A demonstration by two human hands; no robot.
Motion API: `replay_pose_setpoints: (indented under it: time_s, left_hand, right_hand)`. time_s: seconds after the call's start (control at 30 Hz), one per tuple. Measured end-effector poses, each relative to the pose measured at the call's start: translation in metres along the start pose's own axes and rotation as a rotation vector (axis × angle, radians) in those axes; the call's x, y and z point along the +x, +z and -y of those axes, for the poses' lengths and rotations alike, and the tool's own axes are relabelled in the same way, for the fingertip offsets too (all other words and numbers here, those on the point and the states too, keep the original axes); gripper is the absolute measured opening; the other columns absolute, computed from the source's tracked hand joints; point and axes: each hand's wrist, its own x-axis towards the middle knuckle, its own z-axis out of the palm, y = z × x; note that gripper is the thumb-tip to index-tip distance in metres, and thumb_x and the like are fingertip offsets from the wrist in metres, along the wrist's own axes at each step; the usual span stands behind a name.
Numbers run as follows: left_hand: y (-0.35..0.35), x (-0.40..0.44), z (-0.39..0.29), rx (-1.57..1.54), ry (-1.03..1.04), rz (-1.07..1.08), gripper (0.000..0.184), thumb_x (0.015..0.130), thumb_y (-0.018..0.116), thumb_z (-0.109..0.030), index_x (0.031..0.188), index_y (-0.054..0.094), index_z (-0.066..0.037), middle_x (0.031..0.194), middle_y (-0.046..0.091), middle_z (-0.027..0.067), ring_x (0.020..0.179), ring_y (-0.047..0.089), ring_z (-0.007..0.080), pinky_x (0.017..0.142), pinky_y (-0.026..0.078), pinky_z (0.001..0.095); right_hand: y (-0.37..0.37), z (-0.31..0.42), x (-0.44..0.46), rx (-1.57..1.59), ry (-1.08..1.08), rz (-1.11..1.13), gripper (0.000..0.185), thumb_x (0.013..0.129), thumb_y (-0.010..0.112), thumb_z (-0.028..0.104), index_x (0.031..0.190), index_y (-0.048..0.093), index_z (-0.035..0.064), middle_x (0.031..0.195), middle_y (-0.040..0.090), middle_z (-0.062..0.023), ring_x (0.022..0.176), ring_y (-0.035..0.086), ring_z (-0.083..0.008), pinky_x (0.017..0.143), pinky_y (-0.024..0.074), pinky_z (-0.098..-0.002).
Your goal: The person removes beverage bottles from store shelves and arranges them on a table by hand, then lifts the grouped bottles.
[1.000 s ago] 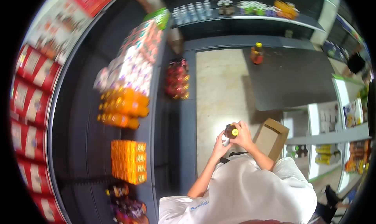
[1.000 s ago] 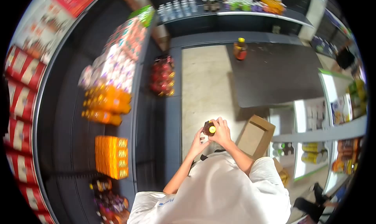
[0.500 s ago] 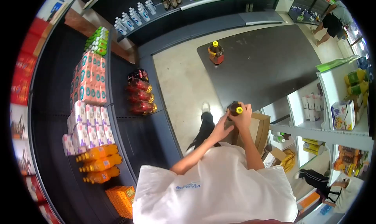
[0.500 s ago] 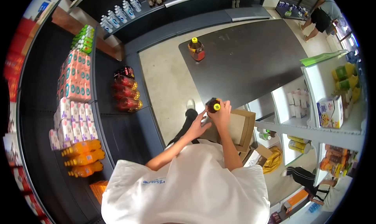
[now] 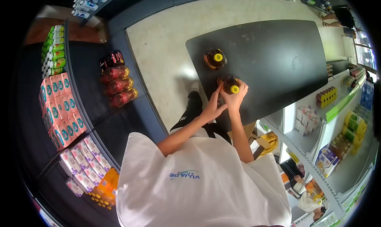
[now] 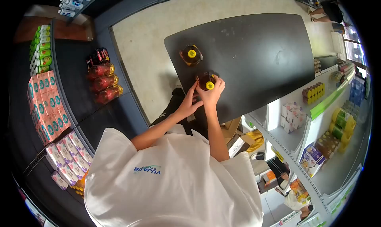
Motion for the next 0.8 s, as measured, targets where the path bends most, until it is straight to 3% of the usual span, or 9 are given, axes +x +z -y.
replay_pose_setpoints:
  time_s: [0.3,0.37,0.5,0.57,0.63,0.67,0.7,0.77,0.8]
  left_hand:
    - [-0.007,0.009,-0.015,-0.042,-0.141,-0.063,0.091,0.089,0.068,-0.013,0.159,0.010,-0.013,0.157,0.029,0.0169,0.123,0.054,0.0339,0.096,0.050,0.0391]
    - [0.001,-0.010,-0.002,0.004,-0.095,-0.133,0.084,0.091,0.067,-0.015,0.157,0.017,-0.012,0.152,0.039,0.0173,0.119,0.057,0.0308,0.095,0.050,0.0367]
    - [0.022,-0.075,0.023,0.066,-0.175,-0.301,0.054,0.097,0.059,-0.013,0.147,0.039,-0.007,0.128,0.062,0.0141,0.095,0.066,0.0178,0.087,0.052,0.0315]
    - [0.031,-0.117,0.032,0.088,-0.202,-0.448,0.034,0.097,0.057,-0.010,0.130,0.051,-0.004,0.113,0.069,0.0117,0.096,0.065,0.0167,0.088,0.052,0.0316]
    - [0.040,-0.161,0.057,0.110,-0.153,-0.609,0.027,0.096,0.055,-0.007,0.122,0.058,-0.001,0.104,0.069,0.0103,0.098,0.064,0.0183,0.091,0.050,0.0307]
    - [0.043,-0.182,0.062,-0.013,-0.166,-0.637,0.027,0.096,0.056,-0.009,0.121,0.059,-0.002,0.100,0.069,0.0093,0.099,0.064,0.0176,0.092,0.050,0.0312]
    - [0.043,-0.202,0.064,0.002,-0.254,-0.672,0.029,0.095,0.057,-0.011,0.122,0.059,-0.002,0.100,0.069,0.0089,0.099,0.064,0.0178,0.092,0.049,0.0322]
    - [0.046,-0.245,0.056,-0.018,-0.355,-0.835,0.031,0.095,0.057,-0.015,0.124,0.059,-0.003,0.100,0.070,0.0086,0.098,0.064,0.0186,0.091,0.050,0.0331]
    - [0.045,-0.268,0.060,-0.061,-0.336,-0.946,0.034,0.093,0.058,-0.018,0.123,0.059,-0.003,0.100,0.070,0.0100,0.095,0.066,0.0221,0.088,0.050,0.0344]
  right_hand:
    - [0.010,-0.005,0.027,0.135,-0.102,0.046,0.077,0.061,0.089,0.027,0.124,0.053,0.0037,0.122,0.047,-0.0178,0.117,0.045,-0.0387,0.098,0.0408,-0.0475]
    - [0.011,-0.008,0.027,0.168,-0.123,0.030,0.076,0.061,0.089,0.029,0.123,0.053,0.0046,0.123,0.047,-0.0180,0.116,0.046,-0.0389,0.098,0.0407,-0.0479]
    - [0.003,-0.005,0.030,0.125,-0.210,0.032,0.068,0.059,0.088,0.028,0.116,0.059,0.0042,0.112,0.057,-0.0177,0.111,0.050,-0.0387,0.096,0.0415,-0.0470]
    - [-0.010,0.010,0.030,0.322,-0.258,-0.018,0.057,0.058,0.088,0.024,0.104,0.066,-0.0011,0.092,0.068,-0.0189,0.085,0.067,-0.0353,0.080,0.0535,-0.0444]
    - [0.004,0.003,0.014,0.427,-0.213,-0.034,0.055,0.054,0.089,0.010,0.099,0.065,-0.0079,0.091,0.070,-0.0179,0.083,0.070,-0.0313,0.078,0.0560,-0.0404]
    - [0.004,0.002,-0.005,0.343,-0.253,-0.113,0.059,0.051,0.090,0.007,0.101,0.063,-0.0092,0.092,0.069,-0.0206,0.084,0.069,-0.0326,0.079,0.0557,-0.0405]
    - [0.029,-0.013,-0.029,0.485,-0.086,-0.096,0.070,0.052,0.093,0.015,0.108,0.059,-0.0115,0.101,0.069,-0.0225,0.090,0.069,-0.0359,0.083,0.0547,-0.0426]
    - [0.094,-0.057,-0.087,0.165,-0.201,-0.135,0.089,0.059,0.091,0.023,0.127,0.045,-0.0130,0.113,0.060,-0.0260,0.102,0.060,-0.0389,0.093,0.0482,-0.0473]
    - [0.100,-0.041,-0.131,0.023,-0.065,0.138,0.091,0.062,0.090,0.030,0.129,0.043,-0.0119,0.112,0.057,-0.0244,0.100,0.057,-0.0377,0.095,0.0458,-0.0477]
